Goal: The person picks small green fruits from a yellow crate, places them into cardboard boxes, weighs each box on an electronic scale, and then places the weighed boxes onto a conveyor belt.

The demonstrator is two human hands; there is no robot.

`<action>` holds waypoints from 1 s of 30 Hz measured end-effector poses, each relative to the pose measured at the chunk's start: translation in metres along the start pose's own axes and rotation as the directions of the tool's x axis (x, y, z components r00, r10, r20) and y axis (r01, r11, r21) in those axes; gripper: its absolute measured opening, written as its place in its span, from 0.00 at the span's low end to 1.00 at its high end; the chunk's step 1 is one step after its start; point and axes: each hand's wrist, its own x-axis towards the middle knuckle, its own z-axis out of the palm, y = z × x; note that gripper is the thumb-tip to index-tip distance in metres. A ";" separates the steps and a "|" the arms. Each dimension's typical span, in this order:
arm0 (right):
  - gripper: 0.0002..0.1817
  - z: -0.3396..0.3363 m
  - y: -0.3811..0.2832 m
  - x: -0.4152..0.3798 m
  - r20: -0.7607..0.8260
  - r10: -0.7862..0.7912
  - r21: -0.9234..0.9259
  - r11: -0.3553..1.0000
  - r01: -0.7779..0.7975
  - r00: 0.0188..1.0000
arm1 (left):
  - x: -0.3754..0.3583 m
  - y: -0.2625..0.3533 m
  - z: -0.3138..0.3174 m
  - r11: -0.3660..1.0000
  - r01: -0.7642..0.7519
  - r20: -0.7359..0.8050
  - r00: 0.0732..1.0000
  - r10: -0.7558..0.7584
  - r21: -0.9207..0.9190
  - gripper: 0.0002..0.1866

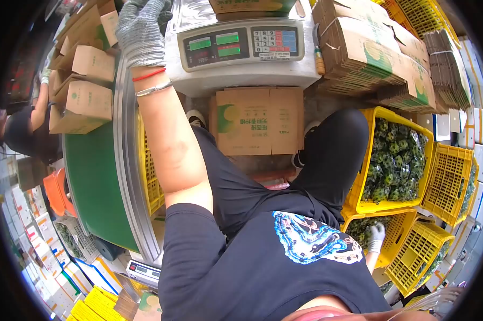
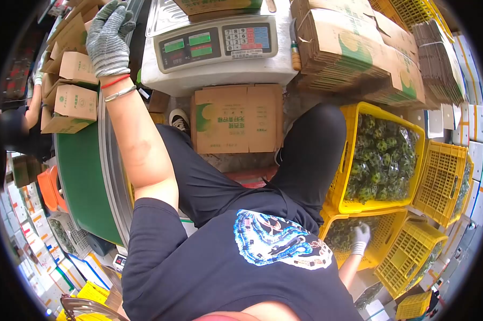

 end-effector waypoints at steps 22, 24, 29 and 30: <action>0.17 -0.017 0.010 -0.001 -0.091 0.119 -0.611 0.777 -0.150 0.989 | 0.131 -0.073 0.193 0.190 -0.847 0.829 0.399 -0.391 0.497 0.19; 0.18 -0.010 -0.015 -0.015 -0.184 0.350 -0.551 0.737 -0.392 0.918 | 0.166 -0.096 0.186 0.285 -0.756 0.777 0.433 -0.458 0.589 0.19; 0.24 -0.006 0.003 0.009 -0.044 0.397 -0.546 0.759 -0.355 0.917 | 0.215 -0.131 0.170 0.392 -0.515 0.640 0.510 -0.574 0.762 0.19; 0.26 -0.007 0.005 0.016 -0.032 0.412 -0.571 0.740 -0.355 0.910 | 0.226 -0.138 0.169 0.393 -0.468 0.606 0.524 -0.598 0.792 0.19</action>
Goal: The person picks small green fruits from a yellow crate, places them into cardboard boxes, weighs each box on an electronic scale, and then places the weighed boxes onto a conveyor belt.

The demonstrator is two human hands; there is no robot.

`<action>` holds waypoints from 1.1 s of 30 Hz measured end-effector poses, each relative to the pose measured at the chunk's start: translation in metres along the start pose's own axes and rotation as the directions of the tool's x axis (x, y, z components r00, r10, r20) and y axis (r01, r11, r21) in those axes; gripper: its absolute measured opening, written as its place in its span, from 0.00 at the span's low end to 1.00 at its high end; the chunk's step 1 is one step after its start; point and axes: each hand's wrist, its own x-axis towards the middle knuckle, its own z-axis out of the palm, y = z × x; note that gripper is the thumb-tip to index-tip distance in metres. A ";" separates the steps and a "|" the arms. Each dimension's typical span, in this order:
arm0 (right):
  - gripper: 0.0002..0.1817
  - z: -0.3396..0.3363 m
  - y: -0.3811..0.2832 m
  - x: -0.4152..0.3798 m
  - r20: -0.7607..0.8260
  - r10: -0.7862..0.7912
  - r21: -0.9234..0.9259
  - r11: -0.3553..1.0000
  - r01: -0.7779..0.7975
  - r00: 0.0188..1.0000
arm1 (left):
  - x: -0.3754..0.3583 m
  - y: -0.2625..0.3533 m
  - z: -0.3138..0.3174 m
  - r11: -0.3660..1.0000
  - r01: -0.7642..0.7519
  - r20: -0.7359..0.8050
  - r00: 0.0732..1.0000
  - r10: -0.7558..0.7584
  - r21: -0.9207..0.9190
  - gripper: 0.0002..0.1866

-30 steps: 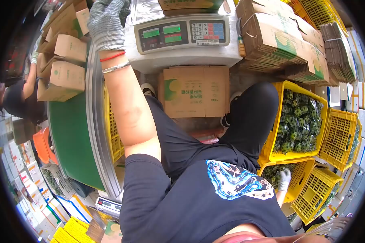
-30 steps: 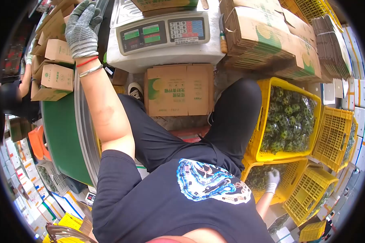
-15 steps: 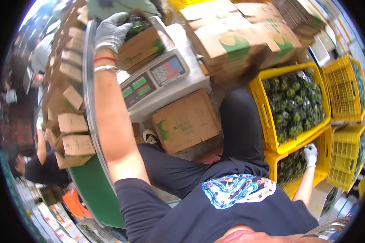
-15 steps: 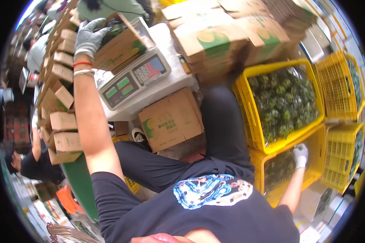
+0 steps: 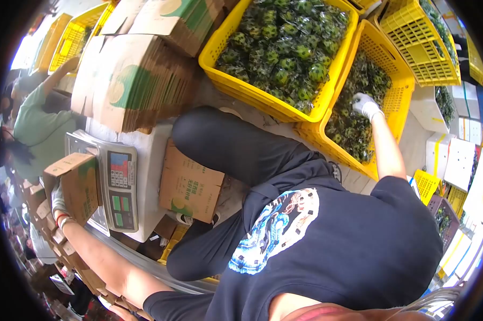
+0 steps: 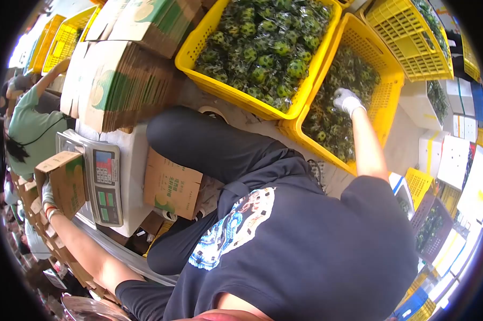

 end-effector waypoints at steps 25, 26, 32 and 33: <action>0.45 -0.027 -0.181 -0.017 -0.255 -0.327 -0.155 0.943 0.296 0.910 | -0.020 0.024 0.008 0.974 -0.200 -0.057 0.979 0.194 -0.107 0.16; 0.45 -0.026 -0.188 -0.012 -0.325 -0.295 -0.076 0.955 0.286 0.898 | -0.026 0.025 0.004 0.978 -0.208 -0.066 0.976 0.206 -0.026 0.13; 0.41 -0.020 -0.214 0.045 -0.354 -0.198 0.055 0.971 0.232 0.914 | -0.051 0.034 0.009 0.983 -0.181 -0.175 0.969 0.176 -0.014 0.09; 0.38 -0.022 -0.222 0.036 -0.305 -0.173 0.056 0.978 0.199 0.937 | -0.051 0.032 0.014 0.959 -0.179 -0.164 0.976 0.145 -0.219 0.10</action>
